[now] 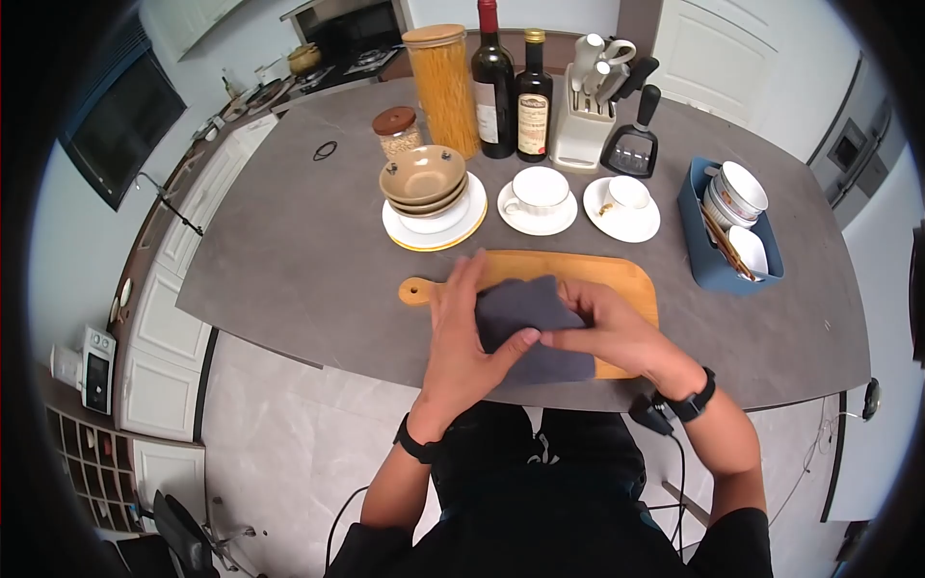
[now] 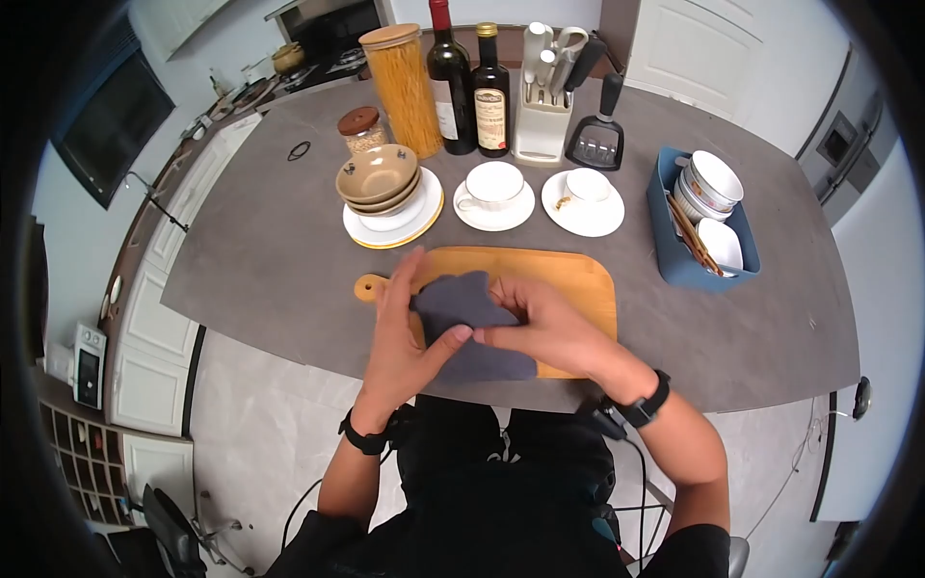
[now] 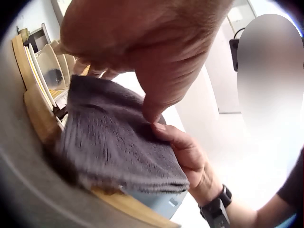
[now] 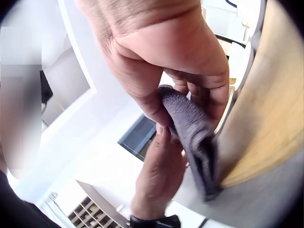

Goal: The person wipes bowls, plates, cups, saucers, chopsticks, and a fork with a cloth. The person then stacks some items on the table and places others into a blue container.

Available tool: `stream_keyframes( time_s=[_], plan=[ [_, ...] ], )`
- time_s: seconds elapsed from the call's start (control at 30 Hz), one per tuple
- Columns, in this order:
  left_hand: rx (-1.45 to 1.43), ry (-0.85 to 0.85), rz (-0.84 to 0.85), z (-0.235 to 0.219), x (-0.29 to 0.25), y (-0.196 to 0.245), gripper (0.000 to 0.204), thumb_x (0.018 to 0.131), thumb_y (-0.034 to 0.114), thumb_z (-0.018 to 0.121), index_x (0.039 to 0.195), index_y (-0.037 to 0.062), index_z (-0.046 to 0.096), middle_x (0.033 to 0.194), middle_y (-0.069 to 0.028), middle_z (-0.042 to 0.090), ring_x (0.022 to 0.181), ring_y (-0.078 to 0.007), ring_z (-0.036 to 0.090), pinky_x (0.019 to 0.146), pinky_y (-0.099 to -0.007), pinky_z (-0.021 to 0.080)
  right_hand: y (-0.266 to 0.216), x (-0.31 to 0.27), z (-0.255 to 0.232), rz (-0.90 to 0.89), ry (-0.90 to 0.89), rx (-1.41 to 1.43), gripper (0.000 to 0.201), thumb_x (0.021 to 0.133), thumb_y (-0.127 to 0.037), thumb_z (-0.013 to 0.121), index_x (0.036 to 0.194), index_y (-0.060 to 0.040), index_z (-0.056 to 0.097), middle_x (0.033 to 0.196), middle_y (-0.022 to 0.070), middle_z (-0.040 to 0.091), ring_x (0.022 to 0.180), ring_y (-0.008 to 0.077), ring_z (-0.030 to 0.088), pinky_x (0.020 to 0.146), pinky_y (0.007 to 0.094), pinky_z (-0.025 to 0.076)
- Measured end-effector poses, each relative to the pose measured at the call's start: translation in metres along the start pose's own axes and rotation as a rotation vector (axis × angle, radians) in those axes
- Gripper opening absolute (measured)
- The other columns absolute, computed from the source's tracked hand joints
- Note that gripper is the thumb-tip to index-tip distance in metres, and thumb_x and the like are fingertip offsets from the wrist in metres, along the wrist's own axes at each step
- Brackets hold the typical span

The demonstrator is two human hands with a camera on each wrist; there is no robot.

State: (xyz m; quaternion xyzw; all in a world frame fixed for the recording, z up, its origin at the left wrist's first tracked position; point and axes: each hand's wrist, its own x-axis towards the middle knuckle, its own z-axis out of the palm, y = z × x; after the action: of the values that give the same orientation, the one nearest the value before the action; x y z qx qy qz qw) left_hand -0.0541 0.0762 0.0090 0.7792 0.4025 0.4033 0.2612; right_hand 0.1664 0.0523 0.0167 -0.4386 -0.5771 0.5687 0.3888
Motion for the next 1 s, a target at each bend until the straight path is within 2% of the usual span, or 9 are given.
stream_keyframes(
  time_s=[0.03,0.1,0.33,0.53,0.6,0.67,0.8,0.9,1.0],
  plan=[
    [0.005,0.006,0.0,-0.007,0.001,0.005,0.076,0.092,0.03,0.074,0.151,-0.0035,0.039,0.149,-0.0241,0.046,0.144,-0.0369,0.04,0.12,-0.051,0.023,-0.006,-0.01,0.003,-0.004,-0.007,-0.001,0.023,0.091,-0.012,0.075,0.104,-0.0025,0.06,0.09,0.002,0.064,0.08,0.0108,0.06,0.072,0.0261,0.048],
    [-0.539,-0.456,-0.241,-0.022,0.003,0.01,0.065,0.086,0.02,0.083,0.14,-0.0028,0.052,0.13,-0.0127,0.063,0.123,-0.0219,0.057,0.11,-0.0374,0.04,-0.022,-0.033,0.009,-0.025,0.015,0.223,0.02,0.092,-0.005,0.073,0.108,-0.0027,0.061,0.102,0.0001,0.067,0.09,0.0069,0.062,0.078,0.0254,0.051],
    [-1.047,-0.585,-0.415,-0.007,-0.008,0.034,0.045,0.088,0.013,0.081,0.127,0.0011,0.061,0.118,-0.0028,0.066,0.109,-0.0088,0.059,0.095,-0.0258,0.047,0.014,-0.085,0.002,0.003,-0.09,0.955,0.061,0.089,-0.003,0.074,0.143,0.0046,0.046,0.131,0.0136,0.063,0.12,0.0216,0.063,0.102,0.0344,0.051],
    [-0.876,-0.669,-0.341,0.003,0.014,0.045,0.028,0.088,0.009,0.079,0.111,0.0044,0.063,0.106,0.0001,0.067,0.098,-0.0074,0.061,0.085,-0.0254,0.05,0.046,-0.113,0.02,0.194,0.033,0.875,0.063,0.099,-0.019,0.068,0.151,0.0013,0.039,0.143,0.0151,0.054,0.13,0.0273,0.056,0.109,0.043,0.047],
    [-0.587,-0.549,-0.388,-0.006,0.031,0.038,0.023,0.088,0.007,0.077,0.107,0.0067,0.064,0.097,0.0023,0.068,0.084,-0.0057,0.063,0.072,-0.0231,0.049,0.04,-0.121,0.015,0.142,0.101,0.89,0.062,0.101,-0.022,0.066,0.151,0.0018,0.039,0.144,0.0149,0.054,0.13,0.0272,0.056,0.109,0.0428,0.047],
    [-0.187,-0.254,-0.171,-0.01,0.055,0.014,0.02,0.087,0.006,0.075,0.105,0.0047,0.065,0.09,-0.0017,0.071,0.072,-0.0105,0.066,0.064,-0.0267,0.05,0.043,-0.128,0.01,0.102,0.17,0.914,0.061,0.102,-0.025,0.064,0.15,0.0024,0.038,0.144,0.0147,0.053,0.13,0.0272,0.055,0.109,0.0426,0.047],
    [0.685,0.108,0.206,-0.041,0.106,-0.011,0.028,0.086,0.005,0.068,0.114,0.0017,0.065,0.112,-0.0157,0.071,0.109,-0.0363,0.064,0.096,-0.047,0.049,0.055,-0.14,-0.004,0.007,0.394,0.779,0.064,0.104,-0.032,0.06,0.151,0.0031,0.036,0.147,0.016,0.052,0.134,0.0278,0.053,0.112,0.0436,0.044],
    [0.857,0.094,0.269,-0.046,0.125,-0.049,0.037,0.085,0.003,0.065,0.122,0.0032,0.064,0.123,-0.0169,0.067,0.122,-0.0328,0.058,0.11,-0.0478,0.04,0.052,-0.14,-0.009,-0.028,0.445,0.752,0.067,0.104,-0.035,0.059,0.153,0.0031,0.033,0.15,0.0166,0.048,0.137,0.0282,0.05,0.113,0.0444,0.042],
    [0.77,-0.041,0.173,-0.053,0.137,-0.055,0.03,0.085,0.004,0.063,0.114,0.0025,0.07,0.103,-0.0211,0.071,0.103,-0.0369,0.065,0.105,-0.0452,0.046,0.05,-0.135,-0.013,-0.05,0.474,0.775,0.067,0.105,-0.035,0.058,0.153,0.0035,0.032,0.152,0.0175,0.047,0.138,0.0296,0.049,0.114,0.0456,0.041]
  ],
)
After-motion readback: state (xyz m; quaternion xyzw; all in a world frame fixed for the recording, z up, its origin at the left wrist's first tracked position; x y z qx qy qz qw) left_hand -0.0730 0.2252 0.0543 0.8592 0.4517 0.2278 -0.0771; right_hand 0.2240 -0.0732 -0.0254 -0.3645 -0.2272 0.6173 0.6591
